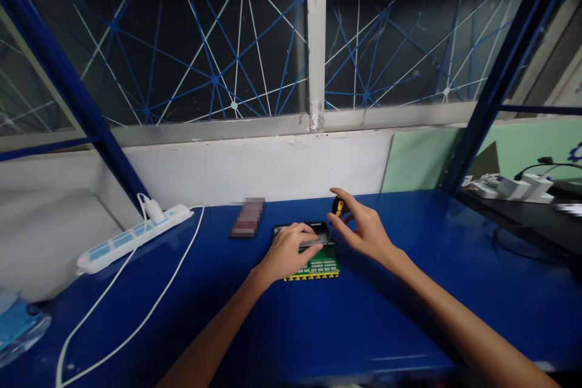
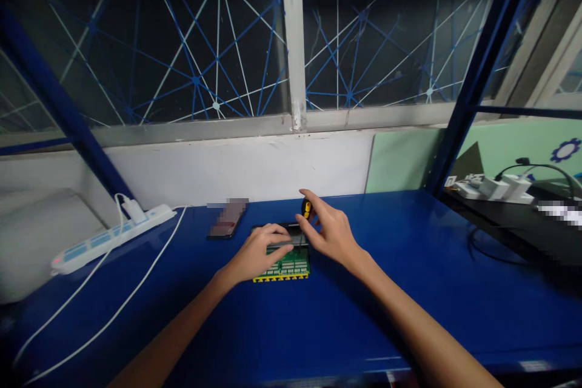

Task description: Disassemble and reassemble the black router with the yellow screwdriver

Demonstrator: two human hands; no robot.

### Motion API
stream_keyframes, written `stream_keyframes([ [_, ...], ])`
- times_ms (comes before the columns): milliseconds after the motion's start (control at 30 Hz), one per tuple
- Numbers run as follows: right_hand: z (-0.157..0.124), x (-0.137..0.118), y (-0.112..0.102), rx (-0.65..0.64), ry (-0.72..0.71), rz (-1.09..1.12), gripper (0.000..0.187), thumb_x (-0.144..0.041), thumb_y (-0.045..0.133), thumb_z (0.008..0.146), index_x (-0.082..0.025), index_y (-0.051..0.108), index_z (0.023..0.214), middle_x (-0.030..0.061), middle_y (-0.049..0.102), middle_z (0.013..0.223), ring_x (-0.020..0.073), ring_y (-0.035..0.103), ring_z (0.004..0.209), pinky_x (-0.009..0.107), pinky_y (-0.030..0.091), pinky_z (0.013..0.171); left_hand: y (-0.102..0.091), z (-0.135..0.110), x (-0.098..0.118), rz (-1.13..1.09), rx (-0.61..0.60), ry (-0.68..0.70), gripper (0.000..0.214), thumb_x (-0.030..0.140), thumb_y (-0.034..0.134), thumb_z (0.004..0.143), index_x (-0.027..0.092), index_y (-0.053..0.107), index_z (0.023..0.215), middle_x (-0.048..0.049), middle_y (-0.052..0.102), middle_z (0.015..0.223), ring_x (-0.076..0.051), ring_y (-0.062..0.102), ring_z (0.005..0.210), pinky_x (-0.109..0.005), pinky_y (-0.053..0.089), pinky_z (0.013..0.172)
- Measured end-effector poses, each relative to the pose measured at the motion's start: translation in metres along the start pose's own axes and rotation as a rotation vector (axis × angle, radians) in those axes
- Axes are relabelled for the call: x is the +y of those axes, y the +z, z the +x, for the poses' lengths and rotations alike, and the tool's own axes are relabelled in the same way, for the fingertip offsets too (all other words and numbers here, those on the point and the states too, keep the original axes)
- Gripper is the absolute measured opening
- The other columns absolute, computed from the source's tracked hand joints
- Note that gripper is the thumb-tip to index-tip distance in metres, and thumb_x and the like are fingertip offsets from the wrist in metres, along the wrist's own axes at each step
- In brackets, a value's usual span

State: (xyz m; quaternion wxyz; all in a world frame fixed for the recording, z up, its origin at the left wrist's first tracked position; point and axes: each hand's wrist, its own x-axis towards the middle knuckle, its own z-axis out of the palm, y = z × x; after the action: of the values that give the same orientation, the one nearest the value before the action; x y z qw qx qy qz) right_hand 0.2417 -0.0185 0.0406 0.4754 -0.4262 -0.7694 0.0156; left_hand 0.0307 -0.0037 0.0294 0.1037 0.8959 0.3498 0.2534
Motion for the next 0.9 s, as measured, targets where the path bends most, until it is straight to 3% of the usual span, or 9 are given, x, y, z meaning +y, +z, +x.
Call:
stream_keyframes([
  [133, 0.005, 0.002, 0.0, -0.067, 0.003, 0.016, 0.054, -0.032, 0.049, 0.09, -0.02, 0.035, 0.141, 0.0053, 0.067, 0.087, 0.0154, 0.062, 0.064, 0.028, 0.049, 0.061, -0.001, 0.01, 0.0, -0.051, -0.024, -0.019, 0.02, 0.031, 0.059, 0.089, 0.024, 0.073, 0.102, -0.0027, 0.069, 0.102, -0.021, 0.062, 0.096, -0.032, 0.043, 0.086],
  [267, 0.012, 0.002, -0.001, -0.114, -0.02, -0.036, 0.05, -0.038, 0.053, 0.089, -0.02, 0.042, 0.134, 0.0025, 0.066, 0.076, 0.0161, 0.061, 0.062, 0.028, 0.046, 0.06, -0.001, 0.022, 0.002, -0.113, -0.045, -0.019, 0.016, 0.029, 0.062, 0.085, 0.024, 0.074, 0.096, -0.0021, 0.072, 0.096, -0.022, 0.063, 0.094, -0.031, 0.046, 0.083],
  [500, 0.023, -0.001, 0.0, -0.169, -0.049, -0.056, 0.047, -0.034, 0.046, 0.089, -0.018, 0.042, 0.134, 0.0039, 0.066, 0.082, 0.0152, 0.06, 0.062, 0.028, 0.043, 0.057, 0.005, 0.035, 0.001, -0.245, -0.015, -0.094, 0.014, 0.025, 0.066, 0.08, 0.019, 0.076, 0.088, -0.0033, 0.074, 0.089, -0.02, 0.067, 0.08, -0.03, 0.05, 0.075],
  [733, 0.017, -0.003, 0.004, -0.102, -0.001, -0.079, 0.05, -0.04, 0.05, 0.089, -0.019, 0.043, 0.135, 0.0001, 0.061, 0.069, 0.0152, 0.058, 0.059, 0.027, 0.044, 0.058, 0.021, 0.031, -0.001, -0.3, 0.079, -0.127, 0.012, 0.022, 0.068, 0.079, 0.022, 0.076, 0.087, -0.0005, 0.075, 0.086, -0.019, 0.068, 0.08, -0.03, 0.051, 0.077],
  [900, 0.01, -0.005, 0.002, -0.119, -0.01, -0.024, 0.055, -0.036, 0.046, 0.091, -0.02, 0.034, 0.142, 0.0042, 0.064, 0.084, 0.0157, 0.06, 0.065, 0.028, 0.047, 0.061, 0.023, 0.029, 0.002, -0.266, 0.064, -0.126, 0.011, 0.021, 0.067, 0.079, 0.023, 0.076, 0.084, 0.0004, 0.075, 0.087, -0.018, 0.068, 0.081, -0.029, 0.051, 0.079],
])
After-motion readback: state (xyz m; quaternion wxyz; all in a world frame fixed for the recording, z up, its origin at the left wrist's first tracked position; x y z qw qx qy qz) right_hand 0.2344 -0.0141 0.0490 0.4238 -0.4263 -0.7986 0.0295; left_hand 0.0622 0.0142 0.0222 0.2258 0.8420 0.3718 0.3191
